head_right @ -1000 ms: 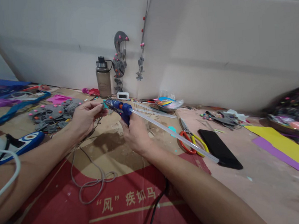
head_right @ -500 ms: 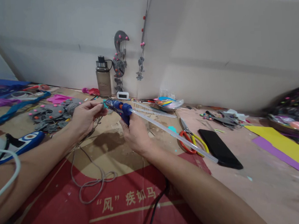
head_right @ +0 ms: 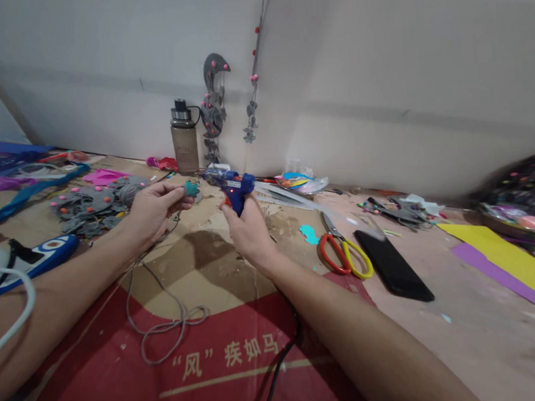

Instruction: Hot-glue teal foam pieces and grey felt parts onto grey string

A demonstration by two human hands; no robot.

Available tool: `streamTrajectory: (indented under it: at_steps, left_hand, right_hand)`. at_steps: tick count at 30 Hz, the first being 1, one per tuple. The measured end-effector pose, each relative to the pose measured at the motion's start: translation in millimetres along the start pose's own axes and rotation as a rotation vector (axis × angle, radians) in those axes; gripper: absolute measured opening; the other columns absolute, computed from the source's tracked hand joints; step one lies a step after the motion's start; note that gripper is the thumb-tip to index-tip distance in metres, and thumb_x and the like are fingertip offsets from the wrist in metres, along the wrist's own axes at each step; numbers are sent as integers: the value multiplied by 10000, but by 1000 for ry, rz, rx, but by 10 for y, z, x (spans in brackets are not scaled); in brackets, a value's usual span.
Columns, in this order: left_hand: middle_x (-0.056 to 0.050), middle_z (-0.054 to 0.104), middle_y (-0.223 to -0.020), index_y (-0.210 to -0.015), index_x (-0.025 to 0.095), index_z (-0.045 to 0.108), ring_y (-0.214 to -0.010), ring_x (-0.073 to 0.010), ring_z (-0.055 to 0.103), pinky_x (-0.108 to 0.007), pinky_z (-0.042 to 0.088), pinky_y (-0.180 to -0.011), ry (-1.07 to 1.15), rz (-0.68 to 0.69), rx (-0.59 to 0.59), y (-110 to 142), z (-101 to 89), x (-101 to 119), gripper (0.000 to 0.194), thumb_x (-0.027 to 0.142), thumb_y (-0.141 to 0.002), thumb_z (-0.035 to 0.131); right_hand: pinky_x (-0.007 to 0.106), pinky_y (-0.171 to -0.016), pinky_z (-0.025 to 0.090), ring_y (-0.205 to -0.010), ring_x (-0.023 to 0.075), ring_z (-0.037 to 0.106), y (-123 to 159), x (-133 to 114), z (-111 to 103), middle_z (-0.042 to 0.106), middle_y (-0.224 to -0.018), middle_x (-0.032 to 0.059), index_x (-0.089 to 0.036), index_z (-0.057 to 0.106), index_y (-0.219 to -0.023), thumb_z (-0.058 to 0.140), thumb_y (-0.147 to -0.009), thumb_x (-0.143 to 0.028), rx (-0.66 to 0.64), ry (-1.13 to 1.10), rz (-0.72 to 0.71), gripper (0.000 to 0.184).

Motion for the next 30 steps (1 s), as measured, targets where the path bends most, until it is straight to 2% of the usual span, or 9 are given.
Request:
streamTrajectory:
  at_steps: [3,5,12,15,18,22,25,27,30]
  left_hand:
    - [-52,660,-657,-693,136,633,-599,-154,633,-241,488,-509,-70,36,18,-16,-21,-18,195,281,-615,736]
    - [-44,653,-648,-692,151,651,-556,-137,597,-217,423,-438,-178,87,46,-27,-47,-25,176,302,-632,721]
    - [-12,655,-640,-688,191,703,-570,-119,540,-229,413,-521,-449,234,90,38,-48,78,106,293,-658,698]
    - [-15,666,-664,-680,194,703,-605,-126,556,-235,424,-565,-437,224,80,52,-34,80,101,292,-655,703]
    - [-15,656,-662,-677,189,697,-611,-122,552,-232,417,-577,-369,197,73,26,-40,27,120,306,-651,707]
    - [-14,653,-667,-688,175,687,-619,-115,549,-227,410,-581,-340,174,63,34,-12,16,153,321,-645,709]
    - [-16,658,-672,-727,162,692,-605,-114,541,-231,404,-570,-452,191,51,117,53,110,183,334,-663,691]
    - [-9,638,-632,-750,160,696,-556,-112,512,-238,383,-532,-589,216,53,178,94,183,193,340,-693,662]
    - [-17,657,-701,-723,182,690,-638,-132,553,-257,424,-597,-735,364,31,246,155,280,143,315,-719,636]
  right_hand:
    - [252,-454,435,-497,90,476,-103,272,-16,605,-870,15,-205,419,-937,477,-753,-283,-18,-258,265,208]
    - [248,-459,426,-502,94,481,-155,440,-51,601,-799,6,-195,442,-867,484,-713,-263,-34,-275,377,173]
    - [321,-617,432,-682,198,564,-262,719,-198,610,-728,60,-190,528,-717,503,-722,-322,-102,352,429,134]
    - [397,-718,433,-798,266,579,-255,768,-197,607,-738,104,-195,513,-638,547,-726,-351,-143,445,447,183]
    - [488,-842,379,-984,339,528,-218,729,-247,597,-836,161,-187,506,-624,610,-707,-385,-86,533,372,239]
    - [549,-912,308,-1090,356,432,-158,380,-291,548,-996,200,-168,511,-719,606,-736,-378,103,677,64,231]
    - [432,-860,384,-926,234,501,-113,124,-104,560,-913,106,-190,466,-786,516,-806,-326,45,333,15,147]
    - [358,-786,430,-812,167,531,-71,47,112,569,-897,48,-207,427,-873,533,-793,-340,-42,-98,143,188]
    - [304,-809,438,-851,124,564,15,-5,409,595,-916,-5,-237,374,-942,641,-704,-295,-95,-664,349,362]
Point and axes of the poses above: each hand's wrist, its own y-axis away from the middle knuckle, its own z-axis out of the palm, x = y × z, the point moved 4 cm from there along -y, towards the middle knuckle
